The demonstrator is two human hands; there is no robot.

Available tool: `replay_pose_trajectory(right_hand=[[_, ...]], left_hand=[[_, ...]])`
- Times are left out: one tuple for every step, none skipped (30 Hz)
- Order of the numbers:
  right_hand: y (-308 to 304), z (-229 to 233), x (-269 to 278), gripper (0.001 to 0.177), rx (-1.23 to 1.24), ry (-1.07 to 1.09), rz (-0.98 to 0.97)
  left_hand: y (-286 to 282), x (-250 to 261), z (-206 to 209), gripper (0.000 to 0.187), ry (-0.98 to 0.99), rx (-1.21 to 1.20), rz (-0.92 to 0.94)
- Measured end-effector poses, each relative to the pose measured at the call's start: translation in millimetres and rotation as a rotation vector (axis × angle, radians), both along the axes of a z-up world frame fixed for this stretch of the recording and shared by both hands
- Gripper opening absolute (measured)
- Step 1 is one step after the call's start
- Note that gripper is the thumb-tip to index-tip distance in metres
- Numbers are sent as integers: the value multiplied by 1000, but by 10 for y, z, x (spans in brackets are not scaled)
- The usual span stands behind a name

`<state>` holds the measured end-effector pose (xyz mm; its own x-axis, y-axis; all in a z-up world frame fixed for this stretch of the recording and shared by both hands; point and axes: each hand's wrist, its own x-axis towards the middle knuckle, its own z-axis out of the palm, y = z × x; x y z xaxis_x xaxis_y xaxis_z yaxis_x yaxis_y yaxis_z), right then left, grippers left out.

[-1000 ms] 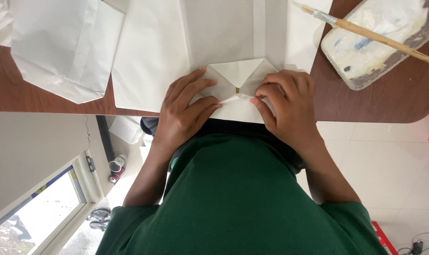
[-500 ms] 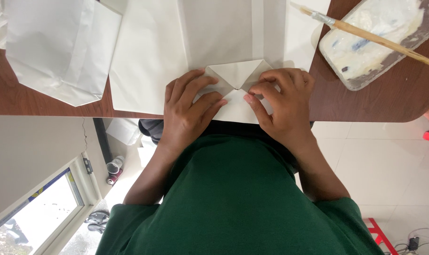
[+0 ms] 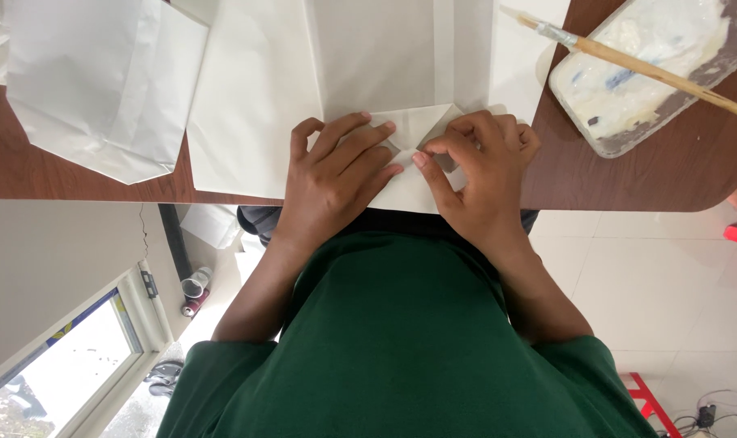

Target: Apply glue to paper sheets and fold them to create paper bags

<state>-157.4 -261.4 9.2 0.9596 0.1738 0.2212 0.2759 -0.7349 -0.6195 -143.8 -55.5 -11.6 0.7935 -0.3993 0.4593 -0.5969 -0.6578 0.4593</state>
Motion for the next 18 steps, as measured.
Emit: replay_pose_trajectory(right_hand=[[10, -7, 6, 14, -1, -2, 1], [19, -13, 13, 16, -6, -8, -10], [29, -17, 2, 18, -11, -11, -22], [35, -36, -6, 18, -11, -8, -22], [38, -58, -4, 18, -32, -20, -30], [42, -79, -3, 19, -54, -32, -39], [46, -75, 6, 19, -53, -32, -39], [51, -72, 14, 20, -54, -29, -39], [57, -67, 14, 21, -54, -24, -40], [57, -84, 1, 21, -54, -22, -40], [58, -101, -2, 23, -55, -23, -52], [60, -119, -5, 24, -57, -23, -65], [57, -134, -3, 24, -57, -22, -62], [53, -150, -4, 25, -64, -22, -67], [46, -163, -9, 27, -72, -21, -73], [53, -158, -11, 27, -74, -21, -72], [60, -154, -6, 29, -96, -29, -74], [68, -150, 1, 31, -118, -37, -76]], left_hand=[[-12, 11, -14, 12, -2, -1, 1], [-26, 22, -27, 13, 0, -6, 13], [-39, 17, -38, 14, 6, -10, 25], [-51, 17, -40, 14, 9, -11, 25], [-66, 27, -43, 15, 18, -27, 33], [-81, 37, -46, 16, 27, -43, 41], [-84, 35, -45, 16, 27, -43, 40], [-86, 33, -45, 15, 26, -44, 47], [-88, 23, -44, 15, 27, -44, 54], [-85, 27, -86, 15, 28, -44, 54], [-81, 35, -128, 12, -7, -48, 67], [-75, 43, -170, 9, -42, -52, 80], [-69, 52, -158, 9, -41, -52, 82], [-64, 59, -146, 6, -56, -37, 66], [-61, 64, -134, 6, -70, -23, 49], [-61, 51, -118, 6, -69, -24, 50], [-60, 45, -102, 7, -57, -46, 35], [-59, 40, -85, 9, -44, -67, 19]])
